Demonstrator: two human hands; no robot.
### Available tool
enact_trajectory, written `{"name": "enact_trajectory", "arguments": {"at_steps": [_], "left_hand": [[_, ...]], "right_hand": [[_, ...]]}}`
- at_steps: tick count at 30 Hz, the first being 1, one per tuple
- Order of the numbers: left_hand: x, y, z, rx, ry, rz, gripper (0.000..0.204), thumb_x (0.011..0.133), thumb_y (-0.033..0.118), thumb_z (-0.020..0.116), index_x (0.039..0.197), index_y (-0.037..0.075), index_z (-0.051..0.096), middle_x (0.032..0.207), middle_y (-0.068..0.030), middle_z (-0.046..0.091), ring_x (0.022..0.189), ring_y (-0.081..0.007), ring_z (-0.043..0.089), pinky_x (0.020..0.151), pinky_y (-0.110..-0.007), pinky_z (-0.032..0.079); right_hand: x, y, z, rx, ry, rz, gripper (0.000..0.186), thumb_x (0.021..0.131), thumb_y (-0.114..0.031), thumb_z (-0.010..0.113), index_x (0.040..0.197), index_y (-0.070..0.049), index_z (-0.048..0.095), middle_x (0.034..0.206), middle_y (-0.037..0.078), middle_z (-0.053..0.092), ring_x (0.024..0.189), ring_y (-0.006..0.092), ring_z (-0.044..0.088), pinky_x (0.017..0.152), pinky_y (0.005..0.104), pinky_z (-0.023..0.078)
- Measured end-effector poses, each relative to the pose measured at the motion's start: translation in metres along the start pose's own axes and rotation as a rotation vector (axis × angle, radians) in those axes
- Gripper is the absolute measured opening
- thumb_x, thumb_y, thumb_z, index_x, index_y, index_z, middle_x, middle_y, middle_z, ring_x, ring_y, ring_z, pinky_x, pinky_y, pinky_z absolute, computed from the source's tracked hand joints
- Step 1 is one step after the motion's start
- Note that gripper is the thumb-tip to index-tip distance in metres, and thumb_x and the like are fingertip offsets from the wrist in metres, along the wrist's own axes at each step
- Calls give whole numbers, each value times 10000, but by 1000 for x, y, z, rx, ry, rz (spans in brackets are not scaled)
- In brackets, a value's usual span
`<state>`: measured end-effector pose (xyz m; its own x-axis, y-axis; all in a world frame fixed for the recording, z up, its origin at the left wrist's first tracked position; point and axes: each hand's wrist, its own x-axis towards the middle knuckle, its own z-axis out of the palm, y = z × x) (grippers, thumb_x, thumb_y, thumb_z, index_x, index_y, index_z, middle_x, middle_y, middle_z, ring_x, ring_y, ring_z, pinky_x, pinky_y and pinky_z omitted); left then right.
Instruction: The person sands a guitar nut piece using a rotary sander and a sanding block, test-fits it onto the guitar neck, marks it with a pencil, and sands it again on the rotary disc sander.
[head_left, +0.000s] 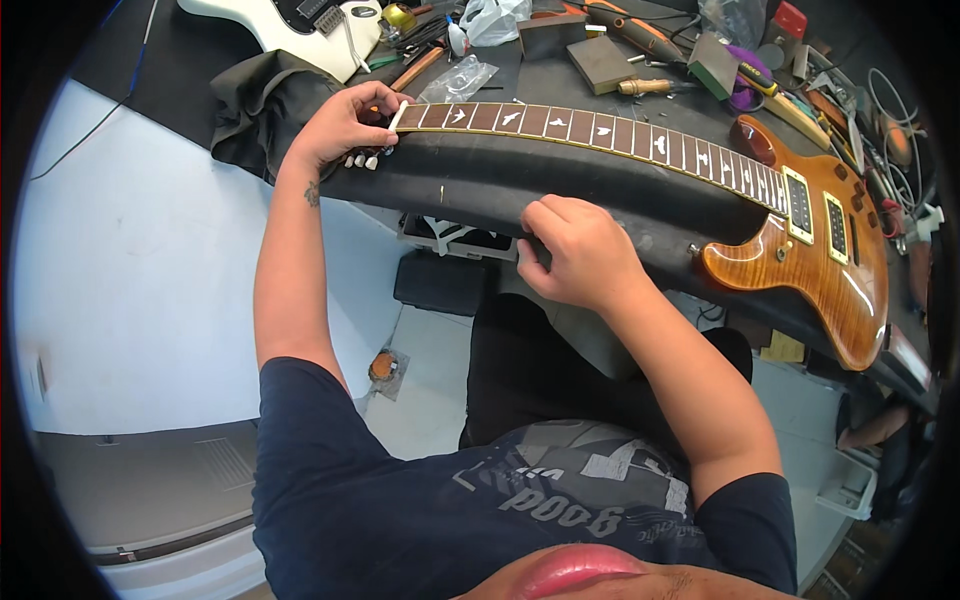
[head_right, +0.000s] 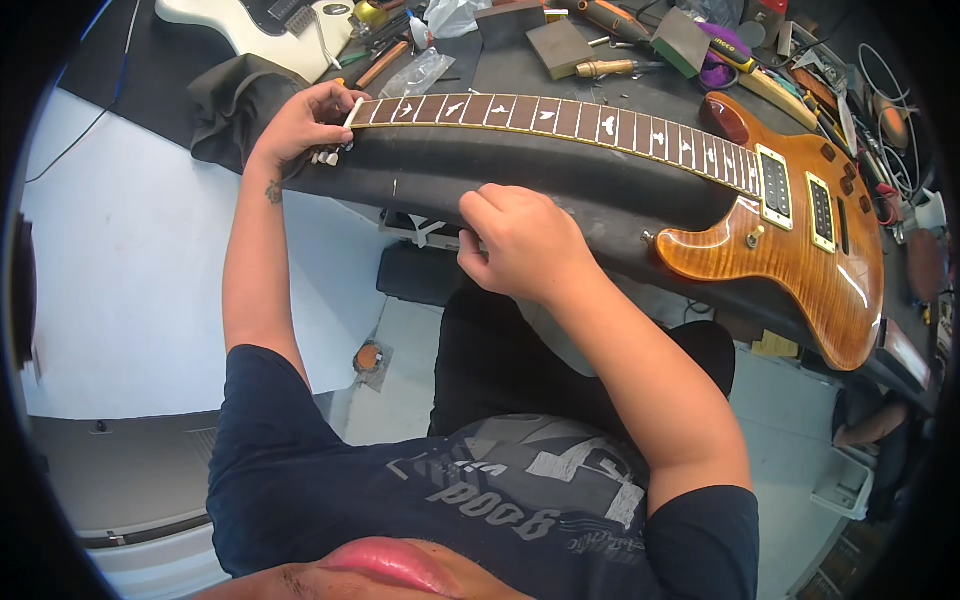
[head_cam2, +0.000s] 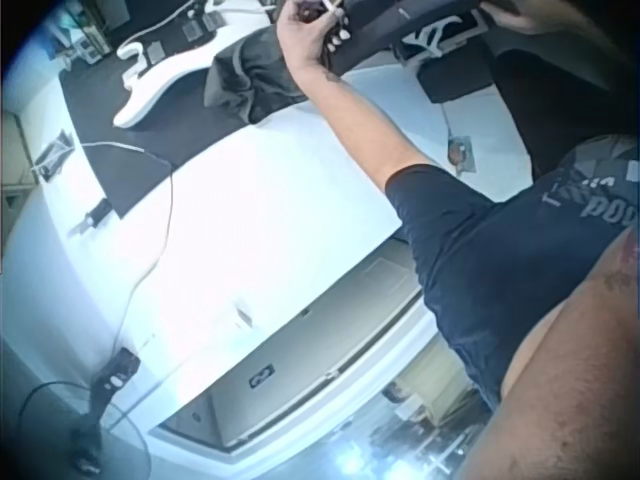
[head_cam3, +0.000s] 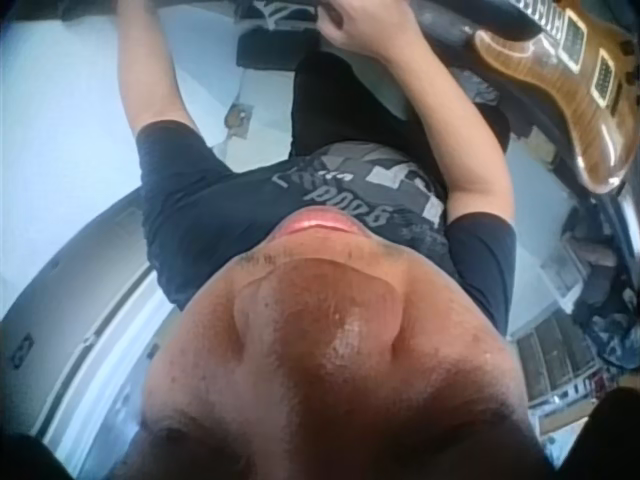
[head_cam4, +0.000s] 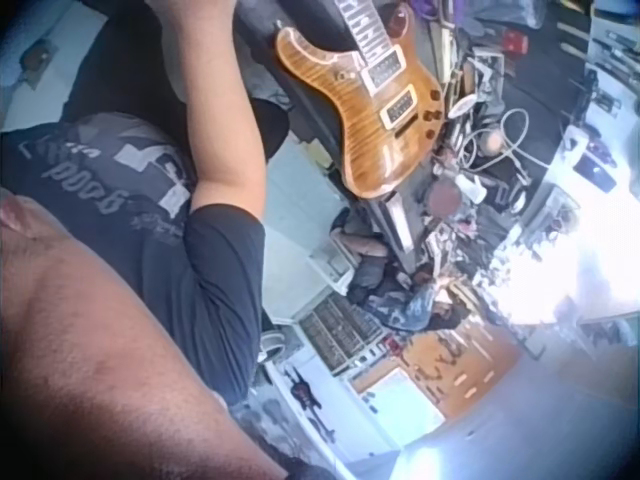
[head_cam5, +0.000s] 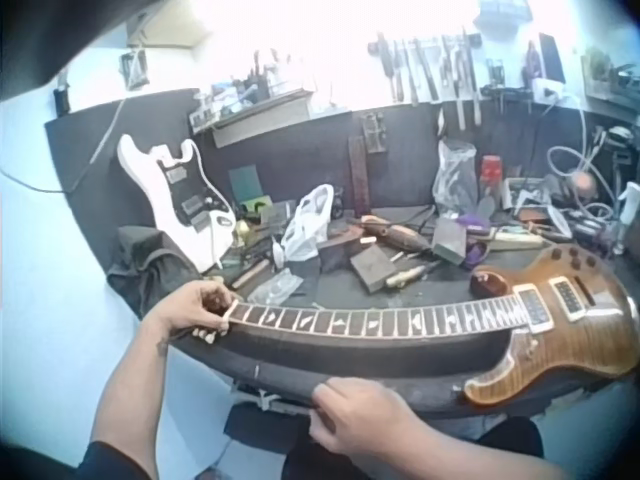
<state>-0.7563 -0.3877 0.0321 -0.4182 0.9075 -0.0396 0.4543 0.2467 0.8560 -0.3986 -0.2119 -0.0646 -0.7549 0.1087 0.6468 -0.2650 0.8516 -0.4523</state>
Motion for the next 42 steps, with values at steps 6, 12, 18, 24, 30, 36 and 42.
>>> {"name": "enact_trajectory", "arguments": {"at_steps": [6, 12, 18, 24, 30, 36, 42], "left_hand": [[-2, -9, 2, -47, 20, 24, 423, 800, -72, 886, 1153, 55, 691, 1439, -86, 737, 1082, -90, 669, 957, -280, 615], [0, -14, 2, -23, -1, 87, 510, 746, -17, 946, 1135, 99, 638, 1518, -108, 703, 1192, -109, 647, 1020, -292, 556], [-16, -20, 3, -98, 157, 262, 647, 736, 33, 976, 1268, 88, 612, 1639, -125, 595, 1329, -140, 586, 1108, -346, 474], [-45, 15, 118, -291, 911, 385, 180, 995, -54, 769, 1139, 14, 686, 1112, -90, 743, 919, -110, 685, 807, -269, 576], [-30, 26, 214, 244, 564, 630, 205, 864, 108, 944, 947, 49, 767, 730, -75, 717, 549, -196, 644, 546, -336, 529], [-13, 34, 222, 526, 420, 570, 175, 826, 109, 902, 863, 93, 732, 695, -57, 669, 597, -266, 675, 564, -384, 555], [-16, 40, 221, 650, 275, 412, 144, 911, 230, 768, 868, 127, 676, 758, -75, 722, 689, -287, 736, 643, -421, 591]], "right_hand": [[1, -1, 0, -12, 4, -9, 227, 791, -69, 797, 918, -54, 609, 812, 106, 603, 736, 335, 660, 669, 450, 563], [1, 1, 3, -17, 5, -17, 235, 784, -72, 798, 921, -55, 609, 811, 109, 600, 733, 336, 656, 668, 452, 563], [-2, 2, 1, 16, -5, 2, 232, 786, -91, 791, 927, -58, 610, 825, 127, 593, 756, 362, 652, 680, 475, 559], [9, -7, -10, -5, -17, 21, 230, 821, -154, 799, 907, -71, 601, 838, 127, 603, 772, 355, 676, 676, 473, 581], [4, 0, -14, 123, -84, -37, 222, 814, -161, 815, 870, -72, 620, 791, 109, 597, 718, 319, 647, 661, 439, 554], [8, 5, -22, 377, -145, 86, 192, 822, -153, 827, 896, -76, 668, 793, 86, 658, 712, 296, 682, 663, 415, 565], [26, -6, -40, 411, -345, 395, 197, 853, -161, 822, 963, -65, 690, 861, 123, 714, 825, 351, 738, 757, 460, 600]]}}
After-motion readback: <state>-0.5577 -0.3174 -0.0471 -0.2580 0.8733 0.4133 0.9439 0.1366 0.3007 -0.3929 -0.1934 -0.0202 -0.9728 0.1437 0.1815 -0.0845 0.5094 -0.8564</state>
